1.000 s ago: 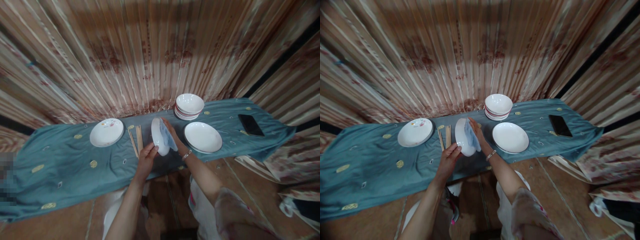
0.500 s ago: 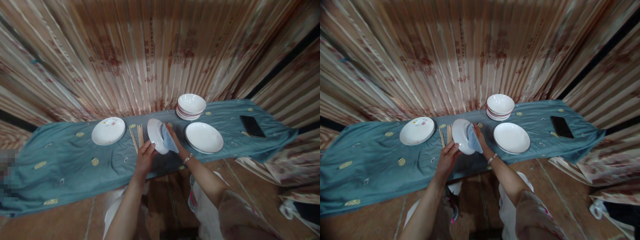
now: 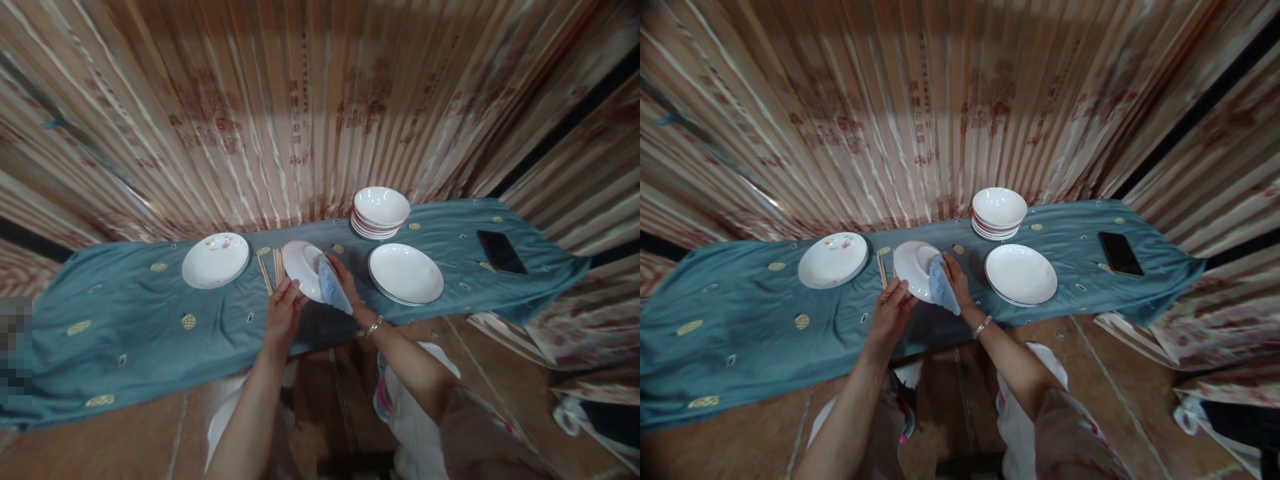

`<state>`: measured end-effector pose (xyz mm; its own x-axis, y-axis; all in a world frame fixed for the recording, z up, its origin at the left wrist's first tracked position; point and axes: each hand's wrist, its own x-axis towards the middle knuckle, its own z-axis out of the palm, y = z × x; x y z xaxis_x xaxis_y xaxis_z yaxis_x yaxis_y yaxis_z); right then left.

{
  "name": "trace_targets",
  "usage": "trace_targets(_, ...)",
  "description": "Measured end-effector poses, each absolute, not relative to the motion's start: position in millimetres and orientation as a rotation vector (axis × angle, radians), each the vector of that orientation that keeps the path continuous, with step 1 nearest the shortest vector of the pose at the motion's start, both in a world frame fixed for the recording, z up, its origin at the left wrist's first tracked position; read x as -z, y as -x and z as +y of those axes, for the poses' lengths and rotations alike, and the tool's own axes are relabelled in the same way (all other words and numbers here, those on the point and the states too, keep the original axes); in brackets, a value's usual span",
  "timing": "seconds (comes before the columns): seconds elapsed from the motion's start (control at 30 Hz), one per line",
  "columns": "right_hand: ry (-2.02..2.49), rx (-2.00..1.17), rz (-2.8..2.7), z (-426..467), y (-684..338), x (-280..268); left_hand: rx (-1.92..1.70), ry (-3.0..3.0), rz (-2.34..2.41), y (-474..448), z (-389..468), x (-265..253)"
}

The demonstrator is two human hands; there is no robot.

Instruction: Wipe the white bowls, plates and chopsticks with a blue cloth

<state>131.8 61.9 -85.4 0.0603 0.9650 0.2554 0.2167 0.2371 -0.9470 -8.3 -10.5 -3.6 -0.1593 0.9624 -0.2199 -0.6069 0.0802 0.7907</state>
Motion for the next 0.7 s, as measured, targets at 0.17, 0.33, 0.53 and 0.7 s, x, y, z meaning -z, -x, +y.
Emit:
trace_targets(0.17,1.171,-0.783,-1.486,68.5,-137.3,79.1,-1.495,-0.425,0.935,11.3,-7.7,8.6)
trace_targets(0.33,1.192,-0.872,-1.439,63.1,-133.2,67.7,-1.482,-0.386,0.954,15.4,-5.4,12.0)
trace_targets(0.53,1.216,-1.03,-1.447,49.0,-130.3,50.5,-1.478,-0.388,0.919,15.6,-4.9,7.7)
trace_targets(0.7,1.163,-1.037,-1.38,50.1,-134.2,56.2,-1.483,-0.32,0.919,17.1,-3.6,9.5)
